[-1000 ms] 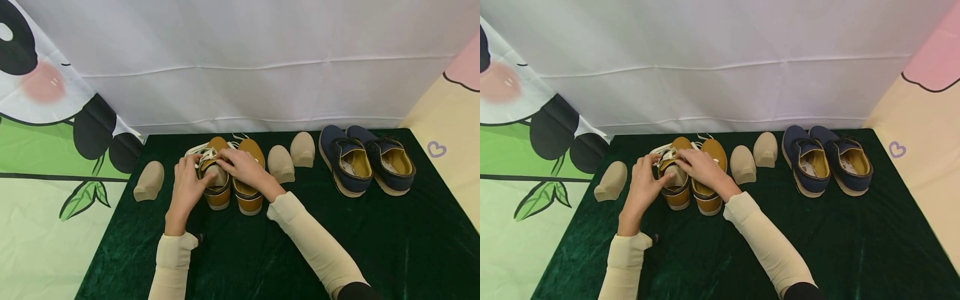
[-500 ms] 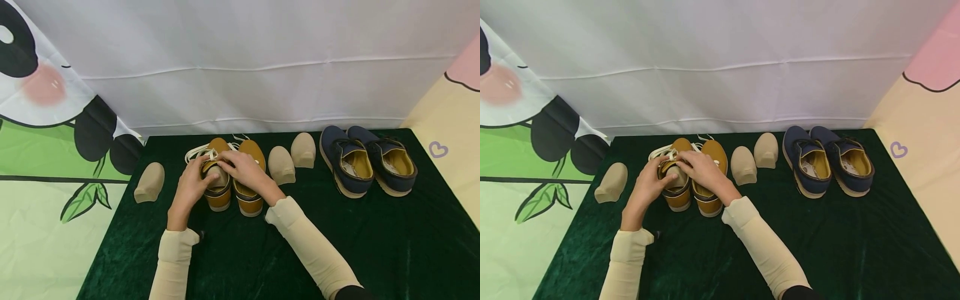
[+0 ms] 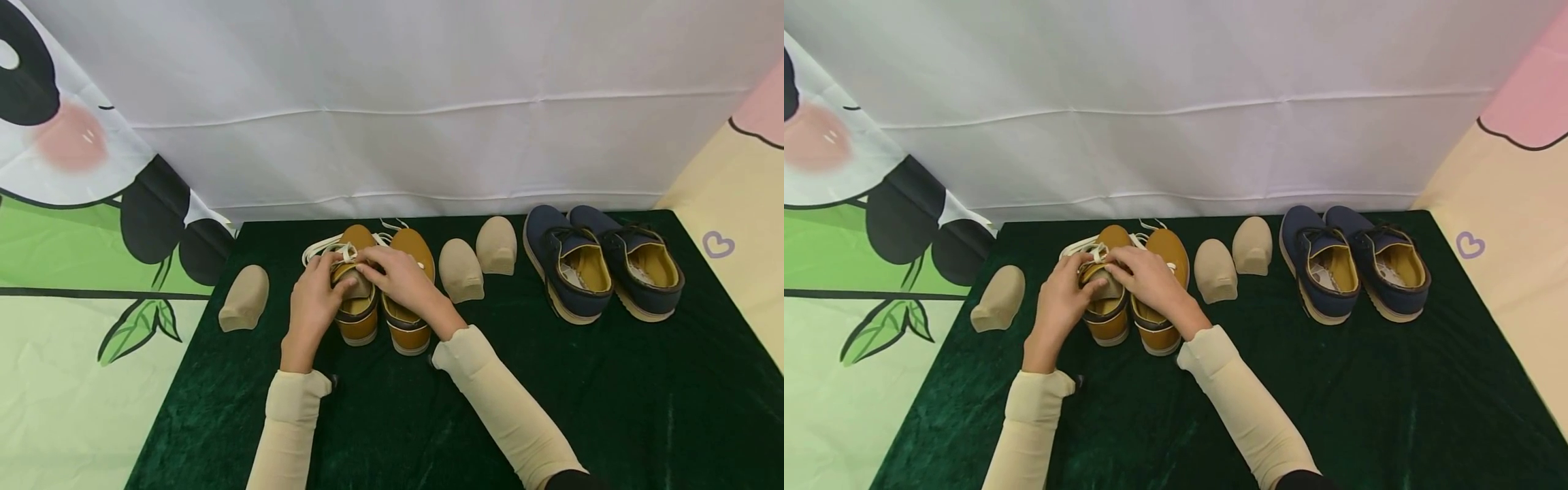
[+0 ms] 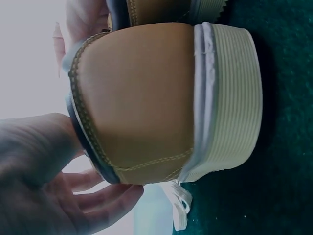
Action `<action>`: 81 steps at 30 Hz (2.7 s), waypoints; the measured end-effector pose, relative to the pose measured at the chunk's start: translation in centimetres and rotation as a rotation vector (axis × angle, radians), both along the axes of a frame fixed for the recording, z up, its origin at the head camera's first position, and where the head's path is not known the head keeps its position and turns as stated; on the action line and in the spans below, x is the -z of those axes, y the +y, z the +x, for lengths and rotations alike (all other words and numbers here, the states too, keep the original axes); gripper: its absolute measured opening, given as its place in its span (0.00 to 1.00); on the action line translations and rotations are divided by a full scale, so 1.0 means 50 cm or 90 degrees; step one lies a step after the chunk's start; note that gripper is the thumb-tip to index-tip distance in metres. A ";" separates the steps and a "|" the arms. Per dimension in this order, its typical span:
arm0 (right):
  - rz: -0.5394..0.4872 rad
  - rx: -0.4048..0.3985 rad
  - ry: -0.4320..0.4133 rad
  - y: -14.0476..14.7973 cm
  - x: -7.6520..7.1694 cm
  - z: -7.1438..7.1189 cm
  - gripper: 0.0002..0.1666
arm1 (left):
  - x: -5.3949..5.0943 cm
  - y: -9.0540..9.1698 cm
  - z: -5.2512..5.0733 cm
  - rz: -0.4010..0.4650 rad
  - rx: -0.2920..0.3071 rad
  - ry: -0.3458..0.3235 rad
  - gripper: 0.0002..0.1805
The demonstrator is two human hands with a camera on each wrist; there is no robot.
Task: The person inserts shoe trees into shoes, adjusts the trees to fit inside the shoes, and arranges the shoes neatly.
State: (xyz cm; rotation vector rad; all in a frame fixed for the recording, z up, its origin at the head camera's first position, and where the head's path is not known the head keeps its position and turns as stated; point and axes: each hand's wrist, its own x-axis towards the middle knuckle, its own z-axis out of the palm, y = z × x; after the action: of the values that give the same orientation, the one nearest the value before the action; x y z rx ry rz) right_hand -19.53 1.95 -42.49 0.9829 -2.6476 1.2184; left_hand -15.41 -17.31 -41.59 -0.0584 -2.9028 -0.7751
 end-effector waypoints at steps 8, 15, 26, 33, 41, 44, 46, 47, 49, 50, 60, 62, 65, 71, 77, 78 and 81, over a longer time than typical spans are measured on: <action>-0.005 0.006 -0.006 -0.001 -0.002 0.003 0.14 | 0.005 0.006 -0.007 -0.008 -0.017 0.018 0.26; -0.006 0.005 -0.008 -0.002 0.001 0.005 0.13 | 0.007 0.013 -0.012 -0.017 -0.035 0.010 0.25; -0.006 0.009 0.002 -0.002 0.001 0.005 0.12 | 0.017 0.012 -0.022 -0.012 -0.040 0.026 0.24; 0.041 0.003 0.005 -0.007 -0.008 0.008 0.14 | 0.014 -0.014 -0.024 0.044 0.035 -0.016 0.28; 0.128 -0.008 0.092 -0.026 -0.025 0.020 0.14 | 0.026 -0.035 -0.040 0.120 0.146 -0.039 0.34; 0.152 0.004 0.142 -0.034 -0.028 0.023 0.13 | 0.030 -0.044 -0.048 0.132 0.154 -0.057 0.35; 0.166 0.014 0.165 -0.040 -0.029 0.025 0.11 | 0.032 -0.049 -0.051 0.134 0.151 -0.067 0.34; 0.170 0.019 0.174 -0.042 -0.031 0.026 0.11 | 0.032 -0.051 -0.051 0.134 0.149 -0.072 0.34; 0.183 0.027 0.185 -0.048 -0.033 0.029 0.10 | 0.034 -0.054 -0.052 0.133 0.147 -0.075 0.33; 0.188 0.031 0.190 -0.050 -0.035 0.030 0.09 | 0.035 -0.055 -0.051 0.134 0.145 -0.074 0.33; 0.153 0.072 0.155 -0.062 -0.027 0.035 0.07 | 0.046 -0.052 -0.054 0.107 0.132 -0.039 0.32; 0.133 0.073 0.145 -0.061 -0.024 0.034 0.06 | 0.046 -0.051 -0.056 0.100 0.130 -0.031 0.32; 0.114 0.076 0.139 -0.060 -0.021 0.031 0.06 | 0.044 -0.047 -0.060 0.091 0.132 -0.023 0.31; 0.079 0.081 0.128 -0.058 -0.020 0.028 0.06 | 0.034 -0.035 -0.067 0.069 0.131 -0.008 0.30; 0.055 0.077 0.106 -0.056 -0.021 0.028 0.06 | 0.027 -0.029 -0.067 0.054 0.119 0.011 0.32; 0.053 0.077 0.103 -0.056 -0.021 0.028 0.06 | 0.026 -0.028 -0.067 0.054 0.118 0.014 0.32; 0.049 0.073 0.097 -0.056 -0.022 0.028 0.05 | 0.027 -0.026 -0.067 0.055 0.114 0.022 0.32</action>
State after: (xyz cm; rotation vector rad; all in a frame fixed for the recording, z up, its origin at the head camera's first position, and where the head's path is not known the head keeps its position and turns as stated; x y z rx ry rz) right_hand -18.13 -0.83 -41.41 0.8827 -2.6079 0.9834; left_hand -18.75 -18.59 -42.91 -0.3224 -2.8557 -0.9167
